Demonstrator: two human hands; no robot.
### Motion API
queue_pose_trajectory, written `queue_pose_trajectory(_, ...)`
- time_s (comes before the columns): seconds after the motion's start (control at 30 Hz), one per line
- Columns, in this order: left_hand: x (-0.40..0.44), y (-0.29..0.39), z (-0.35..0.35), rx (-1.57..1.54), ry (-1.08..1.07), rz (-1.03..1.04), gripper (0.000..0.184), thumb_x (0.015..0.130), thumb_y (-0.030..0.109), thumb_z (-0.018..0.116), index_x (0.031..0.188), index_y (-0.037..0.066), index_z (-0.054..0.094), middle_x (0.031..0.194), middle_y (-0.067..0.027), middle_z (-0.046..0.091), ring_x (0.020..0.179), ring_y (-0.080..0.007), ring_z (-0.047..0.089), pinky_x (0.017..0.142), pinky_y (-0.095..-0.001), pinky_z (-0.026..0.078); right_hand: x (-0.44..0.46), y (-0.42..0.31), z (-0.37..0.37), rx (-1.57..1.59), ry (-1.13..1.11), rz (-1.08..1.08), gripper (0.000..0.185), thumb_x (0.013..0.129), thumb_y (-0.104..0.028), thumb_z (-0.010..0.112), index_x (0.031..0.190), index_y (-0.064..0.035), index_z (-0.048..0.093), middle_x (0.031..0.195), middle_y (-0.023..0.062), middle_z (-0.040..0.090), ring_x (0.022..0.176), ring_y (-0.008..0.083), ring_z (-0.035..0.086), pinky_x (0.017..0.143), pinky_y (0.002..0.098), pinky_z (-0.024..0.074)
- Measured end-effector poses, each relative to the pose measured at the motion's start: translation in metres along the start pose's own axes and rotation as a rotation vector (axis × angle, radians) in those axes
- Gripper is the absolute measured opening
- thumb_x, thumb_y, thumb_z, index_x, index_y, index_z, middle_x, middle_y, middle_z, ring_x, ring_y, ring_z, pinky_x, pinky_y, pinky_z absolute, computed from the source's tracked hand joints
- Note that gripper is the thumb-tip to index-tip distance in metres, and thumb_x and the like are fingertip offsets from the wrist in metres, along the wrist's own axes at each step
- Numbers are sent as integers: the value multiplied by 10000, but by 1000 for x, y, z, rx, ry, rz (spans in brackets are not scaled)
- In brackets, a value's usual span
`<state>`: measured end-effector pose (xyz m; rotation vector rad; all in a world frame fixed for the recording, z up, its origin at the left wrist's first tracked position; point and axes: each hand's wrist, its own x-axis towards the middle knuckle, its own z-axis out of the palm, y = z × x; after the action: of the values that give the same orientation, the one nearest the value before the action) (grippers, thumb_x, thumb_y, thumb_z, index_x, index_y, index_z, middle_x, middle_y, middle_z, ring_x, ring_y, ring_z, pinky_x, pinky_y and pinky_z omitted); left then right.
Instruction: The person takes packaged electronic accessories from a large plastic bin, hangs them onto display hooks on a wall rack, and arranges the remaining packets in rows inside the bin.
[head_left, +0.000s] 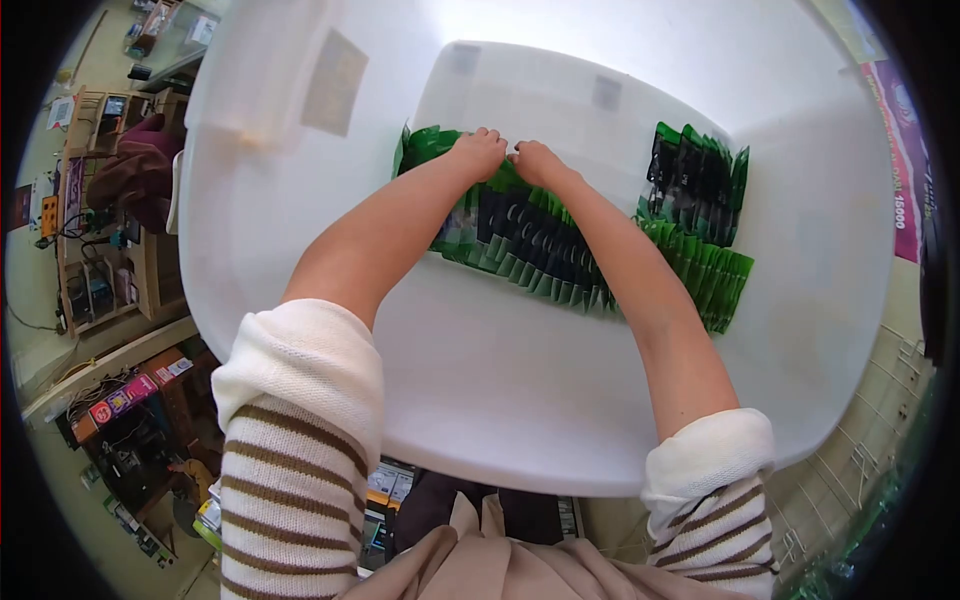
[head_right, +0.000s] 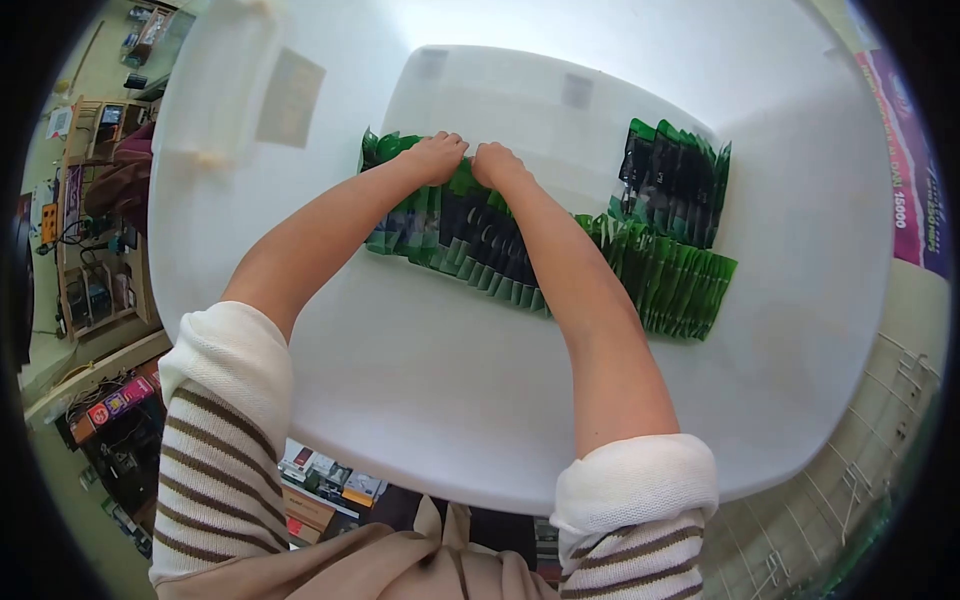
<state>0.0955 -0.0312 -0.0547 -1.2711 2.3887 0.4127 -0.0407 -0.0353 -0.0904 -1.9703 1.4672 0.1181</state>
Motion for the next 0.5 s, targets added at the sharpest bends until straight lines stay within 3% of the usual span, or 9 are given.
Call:
queue_pose_trajectory(0.2,2,-4,-10,25,-31,-15,264,760,108,551,1019,51,545,1025,-105,536,1041,-274,478,853,-382,440,2,-13,-14,36,-155,221,293,819,-206,485,1025,-23,583,1115,152,548,1032,327,516,844,412,442)
queue_pose_trajectory(0.27,1,-6,-15,45,-5,11,244,758,118,559,994,58,559,1004,-98,543,1024,-270,486,841,-377,445,-6,-11,-20,135,-98,27,268,791,-140,474,997,-17,592,1008,154,595,938,349,559,802,413,458)
queue_pose_trajectory(0.37,-3,-11,-24,60,73,95,215,762,136,570,966,67,563,967,-94,554,986,-259,508,820,-366,450,-23,-23,-30,109,23,-51,235,786,-119,475,972,-8,566,891,183,614,868,364,577,761,427,465)
queue_pose_trajectory(0.43,-14,-13,-43,64,136,150,208,768,144,572,962,69,553,953,-98,557,965,-252,521,812,-360,450,-44,-38,-41,156,99,-14,216,789,-120,475,960,-7,541,871,201,610,865,364,576,750,443,460)
queue_pose_trajectory(0.5,-32,-11,-76,-125,122,212,129,802,129,540,912,65,521,916,-98,566,925,-241,541,803,-352,442,-65,-48,-59,199,184,18,198,792,-122,476,947,-6,517,851,218,606,861,364,575,738,459,454)
